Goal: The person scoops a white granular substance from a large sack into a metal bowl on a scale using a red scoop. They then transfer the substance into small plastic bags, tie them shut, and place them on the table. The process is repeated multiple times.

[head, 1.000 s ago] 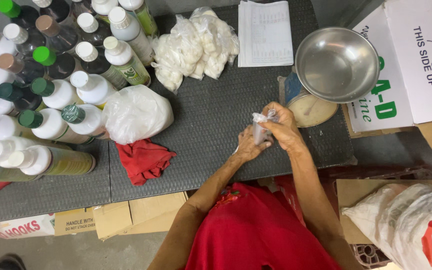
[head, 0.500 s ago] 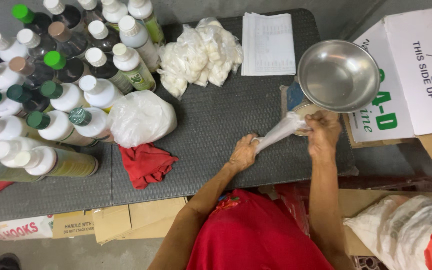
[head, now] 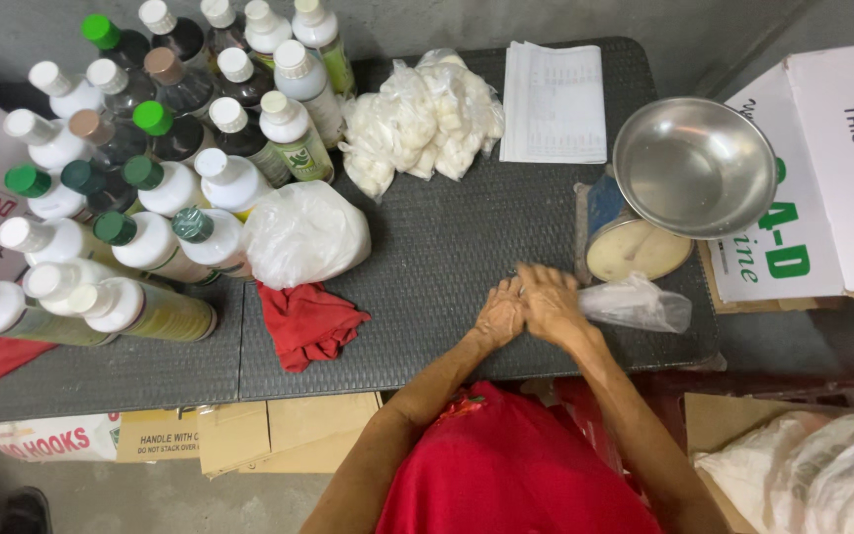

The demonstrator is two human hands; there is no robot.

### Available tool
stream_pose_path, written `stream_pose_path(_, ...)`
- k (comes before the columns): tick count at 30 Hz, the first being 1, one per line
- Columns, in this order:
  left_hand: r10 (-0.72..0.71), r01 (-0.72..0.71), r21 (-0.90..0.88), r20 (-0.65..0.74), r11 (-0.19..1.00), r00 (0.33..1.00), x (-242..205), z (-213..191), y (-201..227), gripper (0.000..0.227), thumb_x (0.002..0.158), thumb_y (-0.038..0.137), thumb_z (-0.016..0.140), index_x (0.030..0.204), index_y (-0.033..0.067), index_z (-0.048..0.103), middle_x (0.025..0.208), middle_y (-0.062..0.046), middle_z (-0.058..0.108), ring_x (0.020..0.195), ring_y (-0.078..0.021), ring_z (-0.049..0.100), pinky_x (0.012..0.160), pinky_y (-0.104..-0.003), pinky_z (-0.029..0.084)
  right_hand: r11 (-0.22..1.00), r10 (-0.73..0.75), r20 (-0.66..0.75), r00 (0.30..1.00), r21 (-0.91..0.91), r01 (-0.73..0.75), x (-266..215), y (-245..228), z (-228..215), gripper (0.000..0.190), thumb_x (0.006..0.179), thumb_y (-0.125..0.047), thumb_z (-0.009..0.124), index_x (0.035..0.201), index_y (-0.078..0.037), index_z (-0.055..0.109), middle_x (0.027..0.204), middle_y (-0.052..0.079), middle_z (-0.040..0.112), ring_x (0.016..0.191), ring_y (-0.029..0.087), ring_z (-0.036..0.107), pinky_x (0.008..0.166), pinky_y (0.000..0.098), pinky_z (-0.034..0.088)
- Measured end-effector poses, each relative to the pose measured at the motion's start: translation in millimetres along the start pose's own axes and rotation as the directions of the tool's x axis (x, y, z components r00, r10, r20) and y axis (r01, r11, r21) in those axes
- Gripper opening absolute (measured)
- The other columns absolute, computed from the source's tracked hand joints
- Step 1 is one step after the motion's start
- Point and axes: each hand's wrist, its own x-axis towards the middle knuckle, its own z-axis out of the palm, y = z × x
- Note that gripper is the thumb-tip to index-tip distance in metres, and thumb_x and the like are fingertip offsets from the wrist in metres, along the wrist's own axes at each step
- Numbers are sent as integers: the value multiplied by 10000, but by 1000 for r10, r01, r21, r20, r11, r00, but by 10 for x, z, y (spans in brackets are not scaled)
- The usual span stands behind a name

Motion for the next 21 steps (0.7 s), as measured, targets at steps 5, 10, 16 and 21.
stream_pose_path(5,14,-10,-156,23,988,1000,-4,-153,-122,338,978,153,523,1277,55,644,1386,-181,550,1171,-385,564,1029,-491,485,878,311,599,738,117,-465,-309,670,226,238,958,-213,626,1139,-79,702,1004,89,729,932,226,672,891,456,489)
stream_pose_path(10,97,-71,-152,172,986,980,106,-555,-133,334,855,241,740,1167,123,728,1257,-161,589,1149,-360,551,963,-495,461,313,349,511,785,726,-612,-561,993,173,248,1003,-252,595,956,-22,676,755,21,581,663,128,527,604,286,483)
stream_pose_path(16,154,-102,-299,155,949,976,153,-754,-240,308,837,210,795,1132,124,780,1034,-138,698,1033,-305,629,906,-426,538,-3,469,455,757,858,-514,-517,739,83,264,1038,-268,592,956,-25,651,670,-19,490,548,81,442,508,255,425)
stream_pose_path(21,-25,34,-360,30,932,999,217,-962,-365,168,815,113,791,980,107,821,987,-124,730,825,-263,716,786,-380,591,-157,390,487,782,872,-464,-632,341,3,219,998,-186,543,972,-7,666,626,26,509,490,120,478,485,297,470)
